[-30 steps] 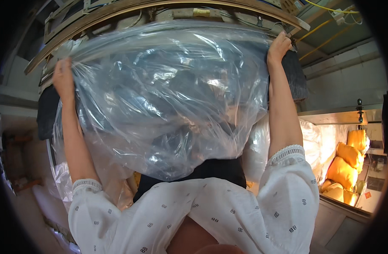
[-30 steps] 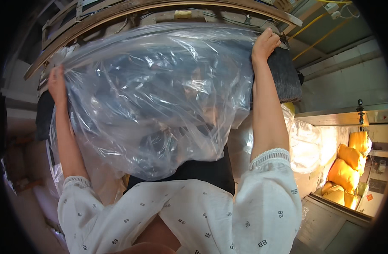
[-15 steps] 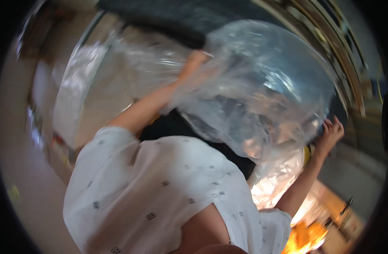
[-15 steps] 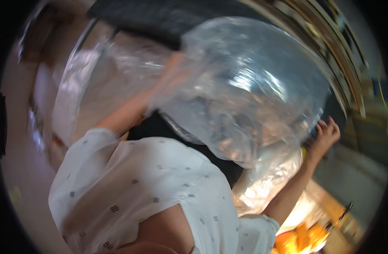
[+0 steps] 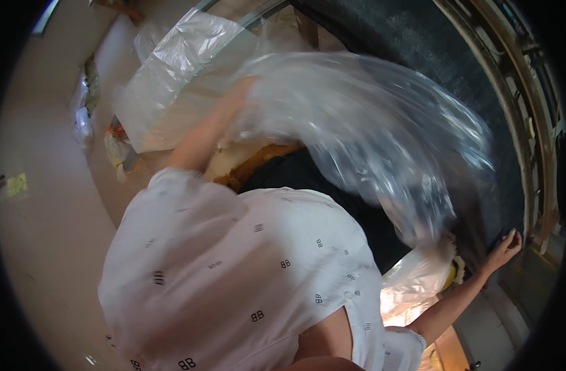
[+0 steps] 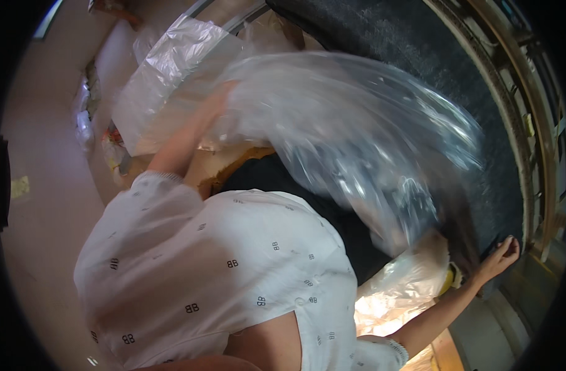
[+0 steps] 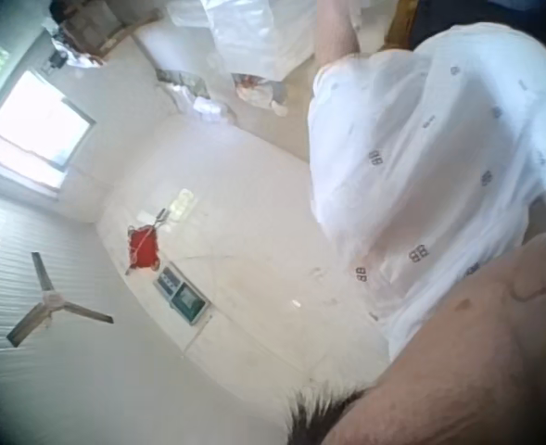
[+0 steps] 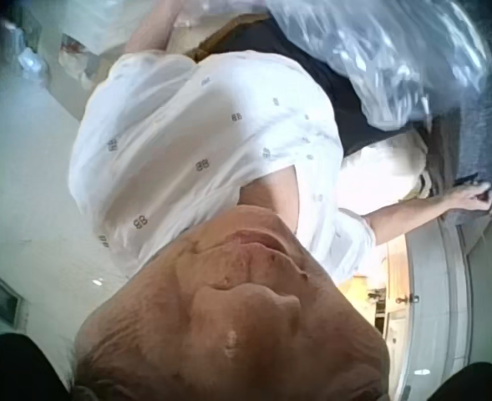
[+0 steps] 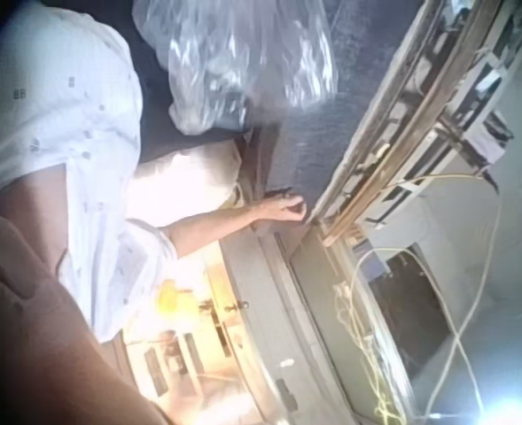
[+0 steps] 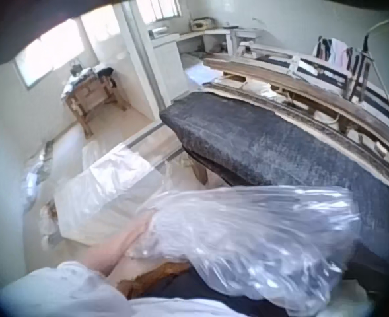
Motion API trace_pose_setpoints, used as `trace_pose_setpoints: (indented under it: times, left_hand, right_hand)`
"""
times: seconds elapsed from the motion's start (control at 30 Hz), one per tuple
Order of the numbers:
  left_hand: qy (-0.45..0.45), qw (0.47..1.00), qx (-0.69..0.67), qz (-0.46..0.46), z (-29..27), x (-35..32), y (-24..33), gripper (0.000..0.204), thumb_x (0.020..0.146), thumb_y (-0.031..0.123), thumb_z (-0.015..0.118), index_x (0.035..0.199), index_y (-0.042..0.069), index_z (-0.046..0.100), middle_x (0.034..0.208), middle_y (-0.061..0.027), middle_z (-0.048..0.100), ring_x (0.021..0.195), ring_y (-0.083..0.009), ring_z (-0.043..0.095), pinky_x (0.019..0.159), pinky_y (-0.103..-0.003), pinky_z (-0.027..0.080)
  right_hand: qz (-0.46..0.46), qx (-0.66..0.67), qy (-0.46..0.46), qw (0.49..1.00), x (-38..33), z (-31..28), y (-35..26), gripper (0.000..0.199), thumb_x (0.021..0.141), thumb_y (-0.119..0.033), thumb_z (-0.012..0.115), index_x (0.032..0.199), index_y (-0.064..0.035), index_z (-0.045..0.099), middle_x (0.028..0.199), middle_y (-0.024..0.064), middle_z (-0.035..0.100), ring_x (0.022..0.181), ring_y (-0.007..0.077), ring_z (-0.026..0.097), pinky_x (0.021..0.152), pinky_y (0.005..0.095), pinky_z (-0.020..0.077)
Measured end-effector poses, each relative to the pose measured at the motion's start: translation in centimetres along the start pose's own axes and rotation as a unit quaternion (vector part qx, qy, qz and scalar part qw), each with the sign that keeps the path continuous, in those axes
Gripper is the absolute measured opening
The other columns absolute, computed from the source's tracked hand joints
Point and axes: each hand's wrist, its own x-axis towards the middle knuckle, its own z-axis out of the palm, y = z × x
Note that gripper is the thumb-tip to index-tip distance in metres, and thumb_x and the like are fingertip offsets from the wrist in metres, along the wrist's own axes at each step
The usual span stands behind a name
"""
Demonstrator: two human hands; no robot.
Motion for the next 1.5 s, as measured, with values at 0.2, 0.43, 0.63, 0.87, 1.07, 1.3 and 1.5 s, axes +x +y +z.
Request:
trace_pose_setpoints:
  times: [0.2, 0.43, 0.63, 0.87, 1.07, 1.3, 1.5]
  left_hand:
    - [0.178, 0.949, -0.027, -0.258, -15.3, -25.3, -11.0, 0.042, 0.081, 0.009, 0.052, 0.122, 0.000, 0.047, 0.112, -0.0160, 0.057, 0.101, -0.0276, 0.056, 0.088, -0.036, 0.045]
    - [0.223, 0.838, 0.279, -0.413, -13.5, -28.5, -5.2, 0.036, 0.080, 0.010, 0.052, 0.114, -0.001, 0.053, 0.112, -0.0168, 0.057, 0.101, -0.0292, 0.057, 0.085, -0.037, 0.046]
    - [0.225, 0.786, 0.512, -0.263, -23.4, -21.3, -14.9, 0.030, 0.080, 0.012, 0.054, 0.108, 0.004, 0.059, 0.110, -0.0145, 0.059, 0.101, -0.0308, 0.056, 0.083, -0.037, 0.046]
    - [-0.013, 0.989, 0.147, 0.018, 2.0, 13.3, -5.2, 0.044, 0.076, 0.028, 0.063, 0.117, 0.011, 0.056, 0.113, -0.0144, 0.058, 0.105, -0.0317, 0.053, 0.087, -0.039, 0.044]
    - [-0.149, 0.960, 0.223, -0.077, 14.4, 20.5, -8.1, 0.097, 0.058, 0.057, 0.072, 0.131, 0.004, 0.037, 0.130, -0.0167, 0.044, 0.118, -0.0315, 0.044, 0.094, -0.041, 0.040]
    - [-0.146, 0.964, 0.222, -0.031, 20.2, 21.5, -8.7, 0.129, 0.040, 0.063, 0.077, 0.135, -0.002, 0.021, 0.133, -0.0206, 0.037, 0.126, -0.0345, 0.034, 0.101, -0.053, 0.024]
    - [-0.330, 0.918, 0.143, -0.168, 23.6, 18.3, -10.4, 0.136, 0.044, 0.063, 0.076, 0.139, -0.002, 0.005, 0.134, -0.0237, 0.036, 0.127, -0.0364, 0.032, 0.103, -0.057, 0.015]
  right_hand:
    - [0.025, 0.042, 0.022, 0.999, -0.2, -0.6, 0.4, 0.035, 0.090, -0.026, 0.055, 0.112, 0.0008, 0.049, 0.098, 0.0052, 0.055, 0.083, 0.0106, 0.050, 0.076, 0.0233, 0.0406]
    - [-0.012, -0.018, 0.046, 0.999, -1.1, 0.6, -2.3, 0.037, 0.090, -0.026, 0.056, 0.112, 0.0023, 0.049, 0.103, 0.0078, 0.056, 0.091, 0.0122, 0.052, 0.079, 0.0232, 0.0408]
    - [-0.013, -0.097, 0.024, 0.995, -1.2, 0.3, -1.8, 0.036, 0.090, -0.026, 0.056, 0.112, 0.0024, 0.050, 0.104, 0.0087, 0.057, 0.095, 0.0144, 0.053, 0.084, 0.0250, 0.0403]
    - [-0.040, -0.129, -0.038, 0.990, -0.6, 1.8, -3.1, 0.035, 0.093, -0.025, 0.050, 0.113, 0.0033, 0.051, 0.108, 0.0121, 0.055, 0.101, 0.0179, 0.051, 0.089, 0.0284, 0.0379]
    - [-0.129, -0.208, 0.006, 0.970, -0.7, 3.3, -5.9, 0.034, 0.094, -0.024, 0.044, 0.113, 0.0032, 0.053, 0.115, 0.0133, 0.055, 0.107, 0.0236, 0.051, 0.095, 0.0328, 0.0358]
    - [-0.116, -0.176, 0.024, 0.977, -1.0, 4.1, -6.4, 0.031, 0.094, -0.021, 0.044, 0.111, 0.0031, 0.054, 0.115, 0.0136, 0.055, 0.107, 0.0238, 0.050, 0.094, 0.0326, 0.0364]
    - [-0.100, -0.203, 0.005, 0.974, -1.6, 4.0, -6.2, 0.031, 0.094, -0.021, 0.046, 0.111, 0.0034, 0.054, 0.112, 0.0140, 0.056, 0.105, 0.0246, 0.051, 0.092, 0.0336, 0.0380]
